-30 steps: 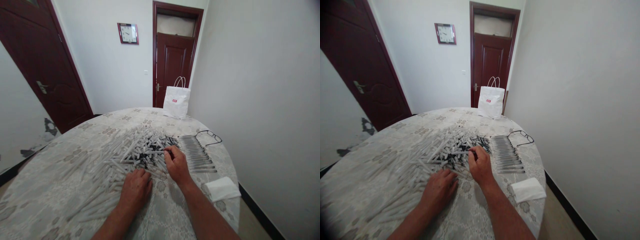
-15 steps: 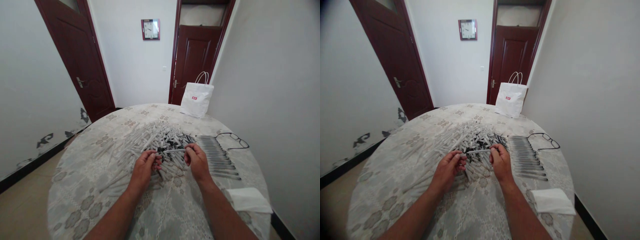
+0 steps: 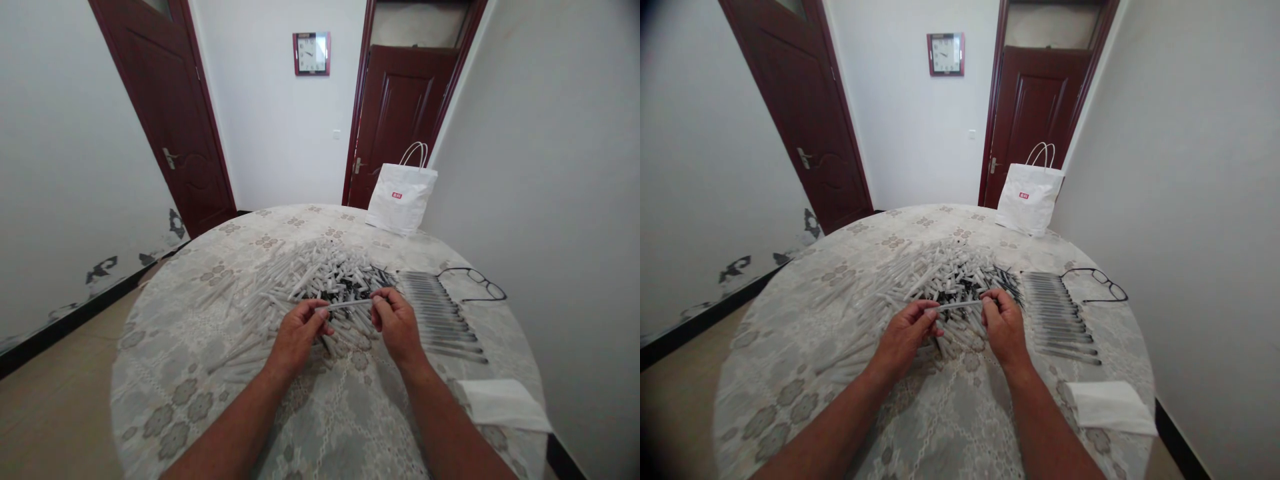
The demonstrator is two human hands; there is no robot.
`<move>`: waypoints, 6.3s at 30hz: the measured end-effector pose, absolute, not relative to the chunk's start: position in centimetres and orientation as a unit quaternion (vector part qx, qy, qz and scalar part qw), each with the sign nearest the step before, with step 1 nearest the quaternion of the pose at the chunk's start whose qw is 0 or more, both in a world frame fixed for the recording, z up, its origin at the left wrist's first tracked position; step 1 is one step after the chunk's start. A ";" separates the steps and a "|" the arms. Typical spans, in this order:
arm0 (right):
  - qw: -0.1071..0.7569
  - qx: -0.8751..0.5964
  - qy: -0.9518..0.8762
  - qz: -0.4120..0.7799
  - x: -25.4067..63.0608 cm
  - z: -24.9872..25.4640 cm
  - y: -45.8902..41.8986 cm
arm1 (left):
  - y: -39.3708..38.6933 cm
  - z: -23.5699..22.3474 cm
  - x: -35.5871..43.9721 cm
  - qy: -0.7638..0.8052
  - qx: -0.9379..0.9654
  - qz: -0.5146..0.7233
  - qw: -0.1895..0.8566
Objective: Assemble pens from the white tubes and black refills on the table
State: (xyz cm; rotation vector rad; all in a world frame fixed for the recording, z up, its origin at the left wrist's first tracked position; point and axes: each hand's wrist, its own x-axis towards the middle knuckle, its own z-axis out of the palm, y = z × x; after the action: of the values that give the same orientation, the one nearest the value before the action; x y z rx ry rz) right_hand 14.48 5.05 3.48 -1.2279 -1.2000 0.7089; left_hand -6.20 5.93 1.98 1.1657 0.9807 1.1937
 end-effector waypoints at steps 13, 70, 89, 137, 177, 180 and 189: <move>0.508 -0.506 -0.621 0.317 15.6 2.9 5.1 | 5.8 1.9 -6.1 0.397 0.479 0.535 0.572; -0.021 -0.739 -0.661 -0.129 34.3 2.9 15.9 | 0.9 -2.7 -1.4 0.225 0.938 0.254 0.067; -0.033 -0.769 -0.621 -0.144 31.7 4.4 14.2 | 1.0 -2.5 -1.3 0.225 0.942 0.241 0.062; 0.525 -0.486 -0.610 0.340 15.1 1.5 4.0 | 2.3 0.8 -2.5 0.367 0.533 0.488 0.586; 0.287 -0.717 -0.631 -0.080 18.0 2.1 5.5 | 2.5 1.2 -3.0 0.422 0.599 0.493 0.469; 0.380 -0.643 -0.657 -0.102 17.6 3.4 4.0 | 2.5 1.4 -3.2 0.425 0.601 0.503 0.453; 0.501 -0.425 -0.751 0.074 14.6 4.2 1.6 | 2.8 0.8 -4.0 0.359 0.732 0.460 0.351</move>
State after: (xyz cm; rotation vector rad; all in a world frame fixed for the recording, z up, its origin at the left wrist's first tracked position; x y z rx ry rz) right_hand 14.61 1.63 4.24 -1.0266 -1.8149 0.1786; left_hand -3.98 2.79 0.80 1.8960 0.9287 1.1914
